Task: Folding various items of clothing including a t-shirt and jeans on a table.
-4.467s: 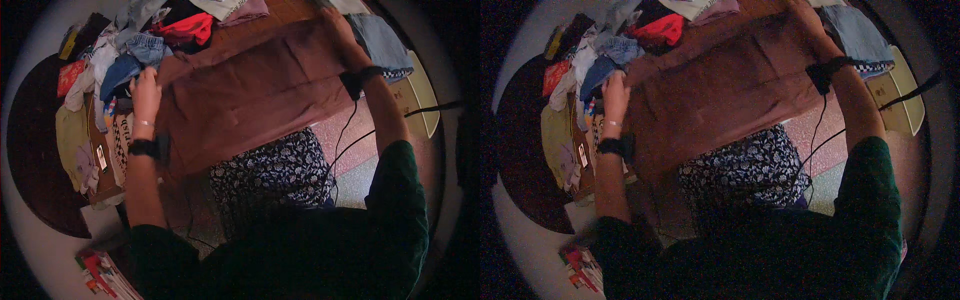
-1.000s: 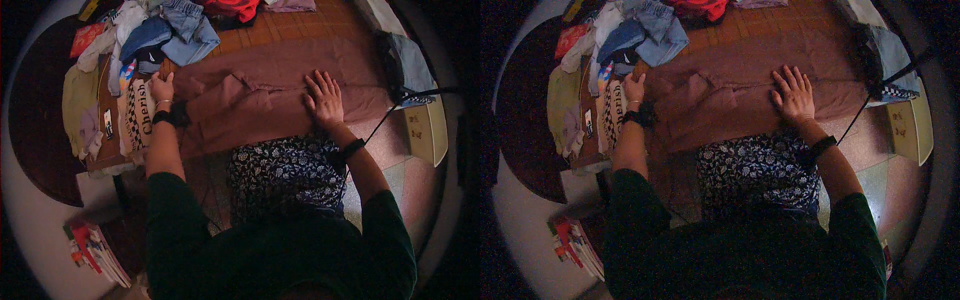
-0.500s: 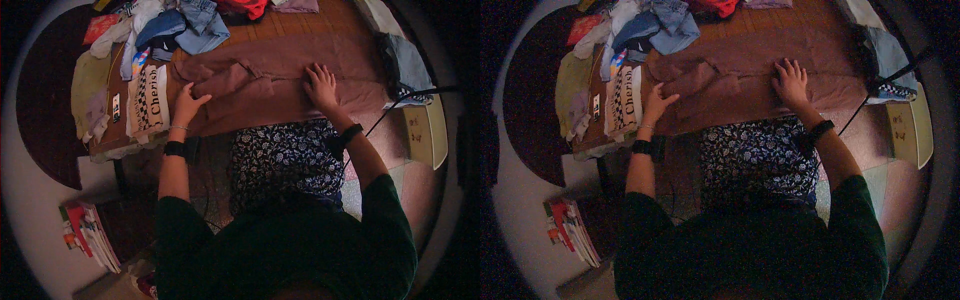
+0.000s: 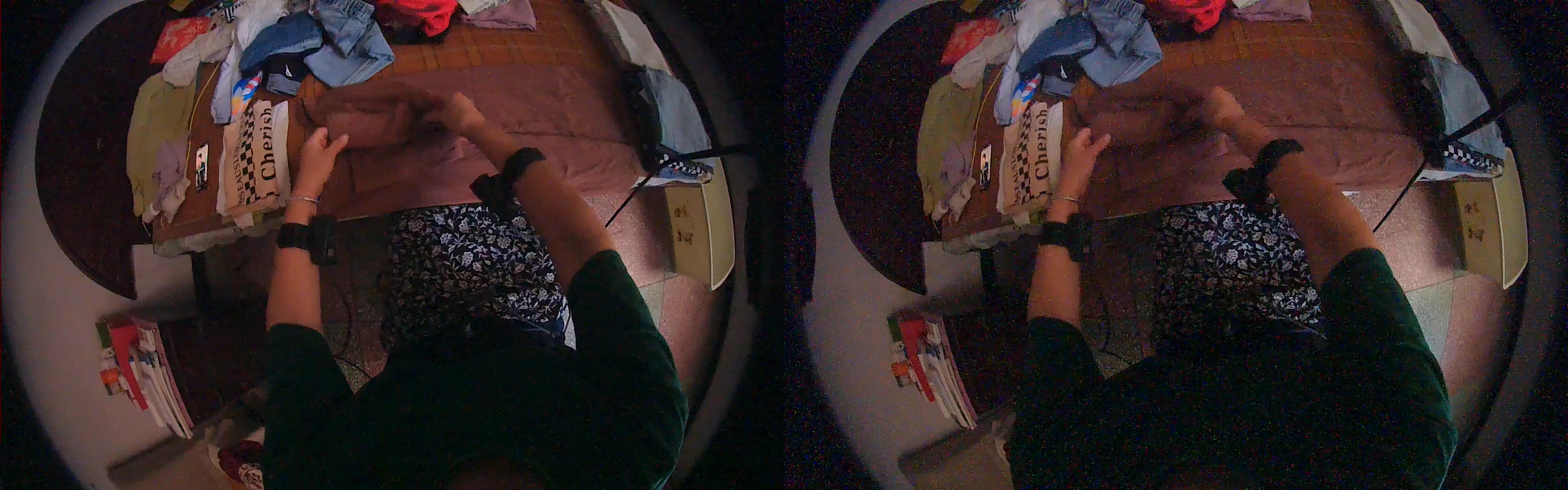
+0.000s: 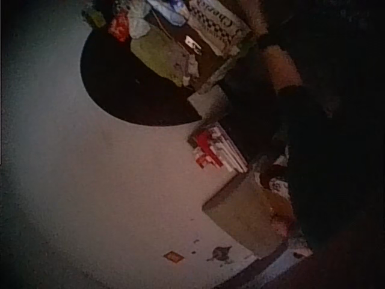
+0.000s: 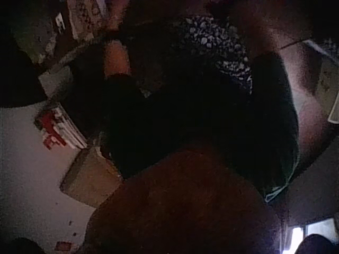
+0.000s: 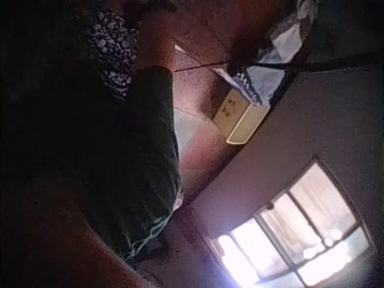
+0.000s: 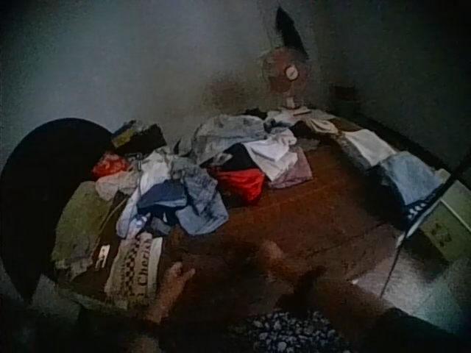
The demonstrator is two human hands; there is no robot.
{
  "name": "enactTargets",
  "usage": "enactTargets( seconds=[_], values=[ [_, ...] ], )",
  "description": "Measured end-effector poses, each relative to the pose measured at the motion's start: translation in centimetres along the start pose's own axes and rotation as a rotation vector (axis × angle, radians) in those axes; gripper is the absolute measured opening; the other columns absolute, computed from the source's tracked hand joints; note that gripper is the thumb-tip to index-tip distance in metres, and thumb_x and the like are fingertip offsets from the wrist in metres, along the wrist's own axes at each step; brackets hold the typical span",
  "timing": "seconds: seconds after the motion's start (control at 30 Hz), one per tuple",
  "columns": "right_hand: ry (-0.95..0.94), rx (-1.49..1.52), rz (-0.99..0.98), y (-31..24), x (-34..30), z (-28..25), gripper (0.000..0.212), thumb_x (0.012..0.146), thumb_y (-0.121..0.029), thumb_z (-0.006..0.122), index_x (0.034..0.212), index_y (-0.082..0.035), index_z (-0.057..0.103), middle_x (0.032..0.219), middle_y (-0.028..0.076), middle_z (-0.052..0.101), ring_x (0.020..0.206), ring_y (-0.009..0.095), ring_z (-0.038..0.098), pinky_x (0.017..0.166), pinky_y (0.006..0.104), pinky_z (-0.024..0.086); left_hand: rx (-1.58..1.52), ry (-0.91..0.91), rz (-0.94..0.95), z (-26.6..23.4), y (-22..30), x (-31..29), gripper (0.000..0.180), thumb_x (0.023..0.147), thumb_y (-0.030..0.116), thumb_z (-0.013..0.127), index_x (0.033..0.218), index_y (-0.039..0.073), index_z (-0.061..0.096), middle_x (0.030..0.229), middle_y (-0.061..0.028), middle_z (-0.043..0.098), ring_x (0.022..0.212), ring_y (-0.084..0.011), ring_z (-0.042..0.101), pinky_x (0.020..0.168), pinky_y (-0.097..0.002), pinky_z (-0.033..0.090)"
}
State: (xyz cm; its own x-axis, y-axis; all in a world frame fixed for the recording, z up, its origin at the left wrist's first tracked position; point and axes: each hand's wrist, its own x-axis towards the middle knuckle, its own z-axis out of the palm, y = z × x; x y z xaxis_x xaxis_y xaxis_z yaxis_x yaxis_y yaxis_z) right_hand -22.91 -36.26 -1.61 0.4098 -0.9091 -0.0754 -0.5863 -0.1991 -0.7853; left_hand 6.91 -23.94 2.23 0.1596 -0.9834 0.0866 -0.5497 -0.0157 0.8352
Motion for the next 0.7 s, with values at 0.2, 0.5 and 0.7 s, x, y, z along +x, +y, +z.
enactTargets(
  seconds=[0.2,0.5,0.7],
  values=[
    [0.268,0.362,-0.177,-4.4,-0.4,-5.1,0.033,0.086,-0.023,0.069,0.111,-0.002,0.063,0.099,0.007,0.068,0.093,0.014,0.063,0.083,0.0294,0.05,-0.031,0.314,0.248,-0.7,7.6,2.3,0.027,0.09,0.026,0.066,0.093,0.002,0.056,0.081,0.0006,0.055,0.075,-0.0101,0.049,0.068,-0.0263,0.042],
    [-0.014,0.275,-0.204,-2.8,-7.1,-2.9,0.025,0.089,-0.018,0.066,0.108,-0.002,0.063,0.1,0.01,0.068,0.094,0.019,0.063,0.086,0.0323,0.048,-0.06,0.169,0.044,-0.9,4.1,-0.9,0.019,0.09,0.021,0.06,0.091,0.002,0.055,0.084,-0.0003,0.052,0.078,-0.0115,0.046,0.074,-0.027,0.041],
    [-0.121,0.227,-0.212,-0.8,-7.5,-1.9,0.032,0.086,-0.013,0.067,0.114,-0.001,0.062,0.109,0.012,0.068,0.101,0.02,0.064,0.089,0.0338,0.049,-0.257,-0.272,-0.163,0.4,5.7,-3.6,0.052,0.082,0.027,0.074,0.121,-0.001,0.053,0.11,-0.0061,0.062,0.104,-0.0174,0.057,0.095,-0.0315,0.043]
  ],
)
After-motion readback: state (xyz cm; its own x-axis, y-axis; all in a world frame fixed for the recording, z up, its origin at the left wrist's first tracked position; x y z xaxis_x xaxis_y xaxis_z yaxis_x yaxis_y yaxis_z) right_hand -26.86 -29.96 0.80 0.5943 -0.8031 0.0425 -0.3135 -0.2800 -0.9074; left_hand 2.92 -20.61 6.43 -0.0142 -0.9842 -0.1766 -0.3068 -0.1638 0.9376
